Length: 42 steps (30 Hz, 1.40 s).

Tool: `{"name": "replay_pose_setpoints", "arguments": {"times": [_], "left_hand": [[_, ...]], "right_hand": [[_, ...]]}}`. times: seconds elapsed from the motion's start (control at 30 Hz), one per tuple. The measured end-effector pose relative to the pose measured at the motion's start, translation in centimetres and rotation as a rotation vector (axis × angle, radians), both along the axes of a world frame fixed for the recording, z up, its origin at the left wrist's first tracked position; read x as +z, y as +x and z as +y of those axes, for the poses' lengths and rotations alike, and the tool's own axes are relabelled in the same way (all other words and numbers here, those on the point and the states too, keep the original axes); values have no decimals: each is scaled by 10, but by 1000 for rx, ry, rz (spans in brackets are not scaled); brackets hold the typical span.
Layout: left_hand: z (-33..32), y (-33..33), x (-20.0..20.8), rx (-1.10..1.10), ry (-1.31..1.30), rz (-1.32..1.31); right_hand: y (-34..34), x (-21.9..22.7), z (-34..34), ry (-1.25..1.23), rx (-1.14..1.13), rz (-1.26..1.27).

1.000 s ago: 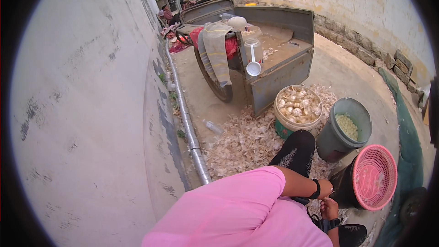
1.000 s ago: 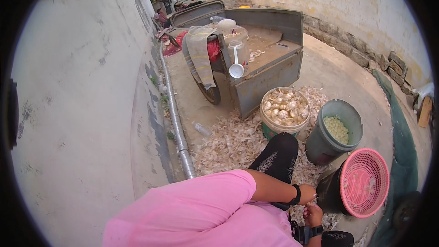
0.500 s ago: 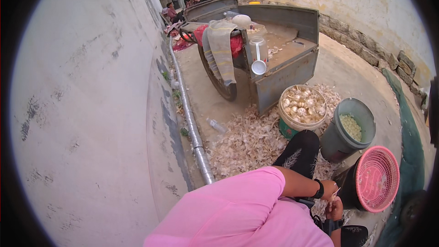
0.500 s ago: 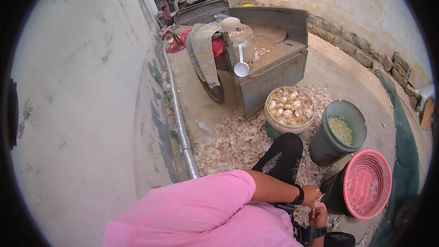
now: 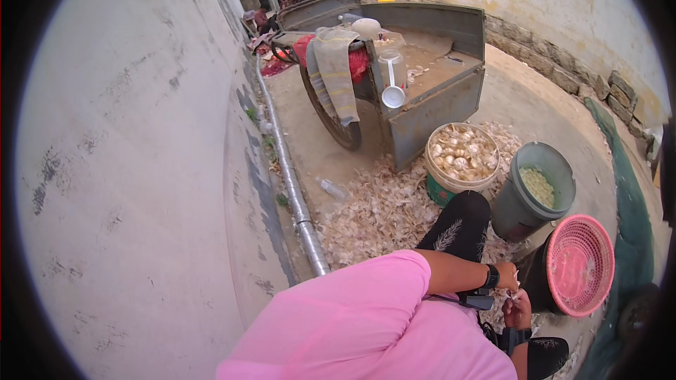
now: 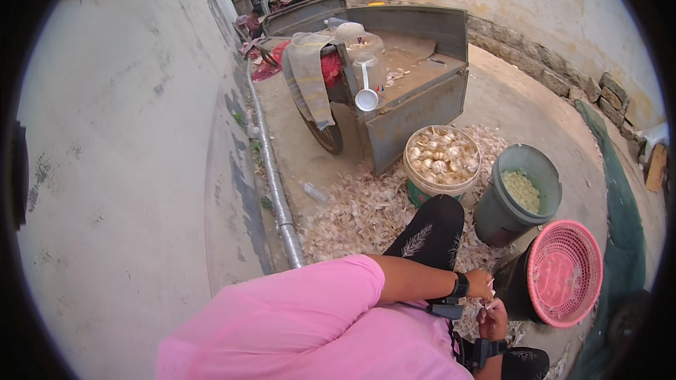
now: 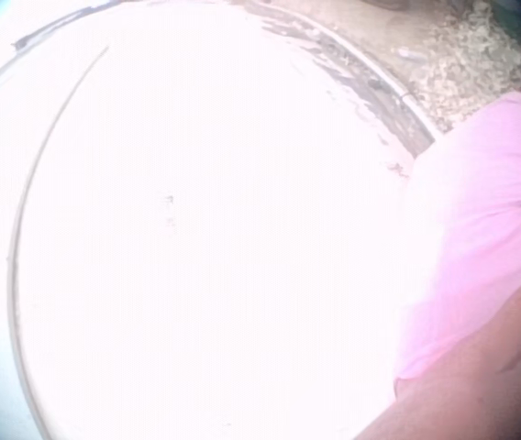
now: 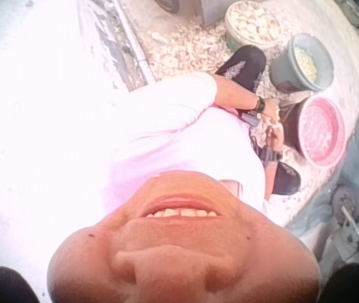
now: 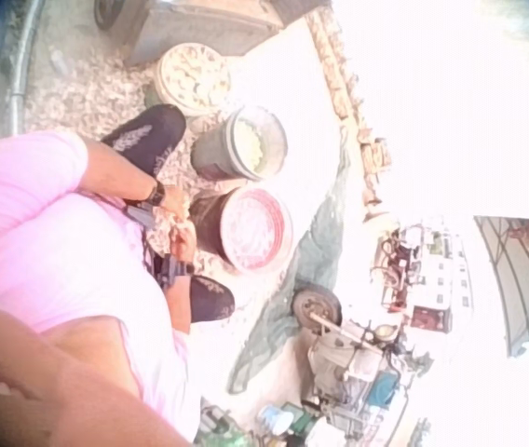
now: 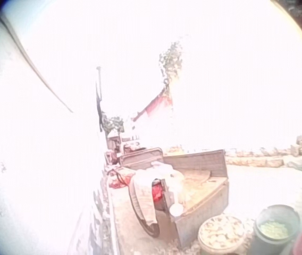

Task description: Peeling garlic bulbs into individual cloves and removing the skin.

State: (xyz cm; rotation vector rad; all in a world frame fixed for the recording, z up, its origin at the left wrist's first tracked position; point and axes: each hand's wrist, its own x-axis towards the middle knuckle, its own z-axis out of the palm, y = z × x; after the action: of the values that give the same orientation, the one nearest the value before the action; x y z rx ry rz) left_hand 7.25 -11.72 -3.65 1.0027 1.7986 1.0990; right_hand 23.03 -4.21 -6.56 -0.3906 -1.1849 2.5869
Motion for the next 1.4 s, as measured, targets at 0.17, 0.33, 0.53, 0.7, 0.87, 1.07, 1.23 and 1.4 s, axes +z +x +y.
{"name": "replay_pose_setpoints", "arguments": {"times": [0.17,0.33,0.53,0.7,0.87,1.07,1.23,1.4], "left_hand": [[-1,-2,-1,11,-74,56],[6,2,-18,-123,-64,340],[13,11,-27,-186,-16,561],[7,11,-13,-279,-133,555],[6,12,-3,-368,-178,486],[13,16,-8,-379,-169,536],[10,17,-9,-327,-105,501],[6,19,-2,-208,31,408]], "right_hand": [[2,-1,3,89,-84,-109],[3,-6,6,166,-186,-302],[4,-16,9,273,-139,-310],[4,-13,10,290,-141,-369],[3,-9,9,357,-147,-385],[2,-12,10,438,-184,-367],[2,-14,10,361,-196,-362],[1,-18,9,248,-233,-400]]}}
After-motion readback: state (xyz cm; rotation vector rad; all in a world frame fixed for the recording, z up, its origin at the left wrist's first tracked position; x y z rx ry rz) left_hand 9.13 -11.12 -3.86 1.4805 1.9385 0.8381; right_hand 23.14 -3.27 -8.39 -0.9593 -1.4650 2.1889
